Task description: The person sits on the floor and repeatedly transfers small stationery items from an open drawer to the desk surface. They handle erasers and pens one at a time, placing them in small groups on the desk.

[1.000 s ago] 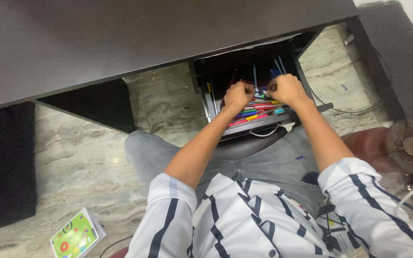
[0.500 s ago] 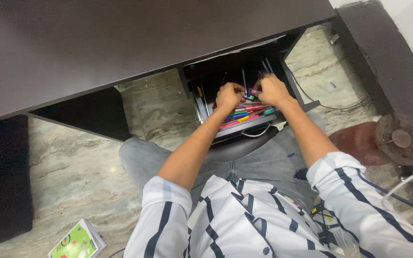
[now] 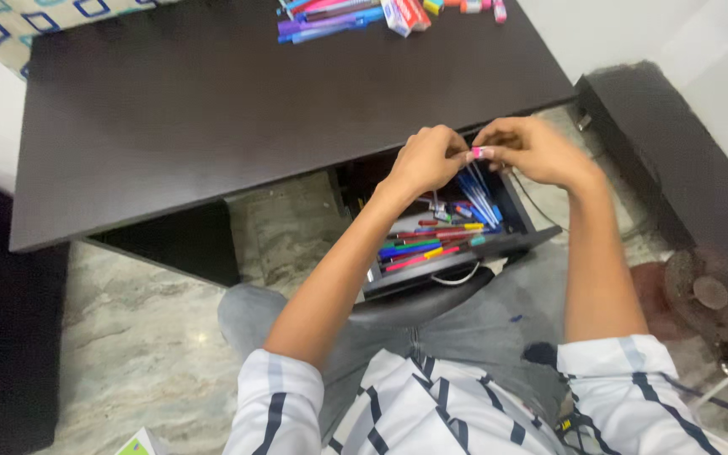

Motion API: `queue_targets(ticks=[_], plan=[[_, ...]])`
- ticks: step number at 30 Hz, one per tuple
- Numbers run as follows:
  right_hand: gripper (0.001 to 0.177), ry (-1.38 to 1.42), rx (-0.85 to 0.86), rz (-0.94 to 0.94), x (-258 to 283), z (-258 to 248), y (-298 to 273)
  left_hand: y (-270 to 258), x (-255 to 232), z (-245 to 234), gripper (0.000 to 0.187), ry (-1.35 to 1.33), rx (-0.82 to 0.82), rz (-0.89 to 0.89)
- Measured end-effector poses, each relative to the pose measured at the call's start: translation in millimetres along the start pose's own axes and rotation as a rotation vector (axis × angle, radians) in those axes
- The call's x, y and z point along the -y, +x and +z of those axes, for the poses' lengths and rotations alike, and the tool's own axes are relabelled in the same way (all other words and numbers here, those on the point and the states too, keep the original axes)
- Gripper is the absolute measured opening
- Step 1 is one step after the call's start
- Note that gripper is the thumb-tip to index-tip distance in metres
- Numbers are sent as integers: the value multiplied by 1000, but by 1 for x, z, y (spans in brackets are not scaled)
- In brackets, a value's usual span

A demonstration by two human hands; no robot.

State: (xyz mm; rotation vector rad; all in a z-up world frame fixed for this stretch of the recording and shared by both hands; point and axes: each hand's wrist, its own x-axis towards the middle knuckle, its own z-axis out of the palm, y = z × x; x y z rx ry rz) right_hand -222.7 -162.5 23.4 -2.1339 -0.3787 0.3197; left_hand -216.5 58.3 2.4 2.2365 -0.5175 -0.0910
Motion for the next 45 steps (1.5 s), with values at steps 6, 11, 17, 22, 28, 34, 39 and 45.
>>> queue_targets(ticks=[6,11,17,22,28,34,39,45], plan=[[25,63,-246,-190,29,-29,13,30,-21,-34,22,-114,-151,8],[37,163,-440,-186,3,-32,59,71,0,-27,20,-148,-244,-142],[40,78,-615,-133,-29,-29,103,112,19,-11,18,-108,-316,-191],[51,-52,-776,-208,-43,-27,138,138,20,-5,16,-1,-390,-149],[46,-98,-852,-116,-40,-34,162,176,25,-1,16,69,-435,-100],[43,-99,-845,-24,-34,-43,178,201,32,0,15,85,-418,-102],[27,-216,-869,-138,-45,-50,190,212,35,-2,16,93,-415,-93],[17,-335,-892,-189,-51,-51,196,216,37,-3,16,73,-414,-96]])
